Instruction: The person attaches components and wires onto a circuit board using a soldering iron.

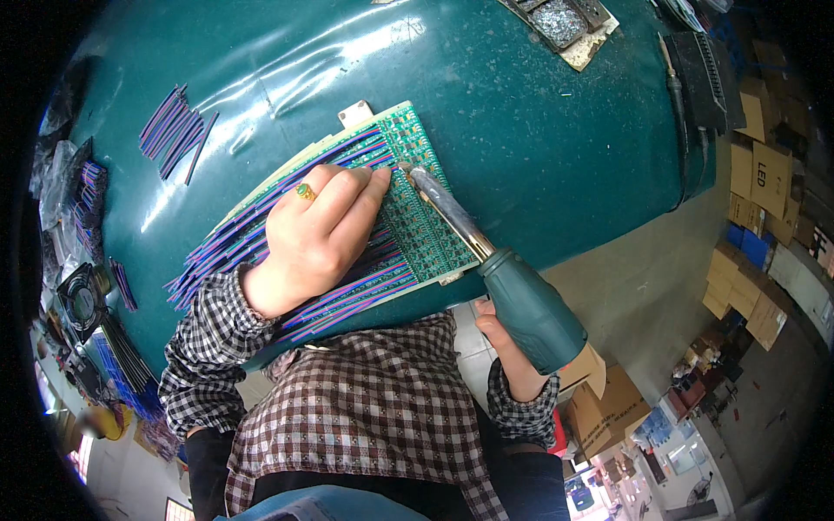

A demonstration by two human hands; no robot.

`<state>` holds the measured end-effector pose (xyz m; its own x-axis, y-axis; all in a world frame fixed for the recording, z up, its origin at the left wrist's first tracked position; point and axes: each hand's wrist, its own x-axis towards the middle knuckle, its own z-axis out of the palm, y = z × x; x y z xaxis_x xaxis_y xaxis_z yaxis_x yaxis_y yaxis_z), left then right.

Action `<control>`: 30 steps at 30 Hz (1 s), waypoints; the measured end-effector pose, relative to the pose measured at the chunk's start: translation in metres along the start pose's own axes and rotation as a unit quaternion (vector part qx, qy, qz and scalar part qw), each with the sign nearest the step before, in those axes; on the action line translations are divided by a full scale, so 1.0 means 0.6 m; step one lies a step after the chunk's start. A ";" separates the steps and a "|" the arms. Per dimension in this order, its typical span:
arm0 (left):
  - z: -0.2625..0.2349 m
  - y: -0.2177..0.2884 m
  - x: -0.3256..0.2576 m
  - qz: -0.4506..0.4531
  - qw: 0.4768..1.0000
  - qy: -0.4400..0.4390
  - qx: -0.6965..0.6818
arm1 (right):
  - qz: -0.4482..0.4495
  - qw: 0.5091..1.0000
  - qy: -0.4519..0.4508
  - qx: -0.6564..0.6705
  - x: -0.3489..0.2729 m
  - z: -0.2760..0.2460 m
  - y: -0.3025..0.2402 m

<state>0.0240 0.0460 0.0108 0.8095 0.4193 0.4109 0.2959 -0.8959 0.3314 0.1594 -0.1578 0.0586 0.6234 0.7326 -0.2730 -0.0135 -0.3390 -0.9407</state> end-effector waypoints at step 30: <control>0.015 -0.009 -0.004 0.026 0.999 0.031 0.022 | 0.000 1.000 0.013 0.017 -0.003 0.001 -0.005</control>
<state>0.0248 0.0485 0.0006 0.7914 0.3796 0.4792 0.2772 -0.9215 0.2721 0.1579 -0.1579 0.0619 0.6436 0.7166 -0.2688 -0.0407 -0.3186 -0.9470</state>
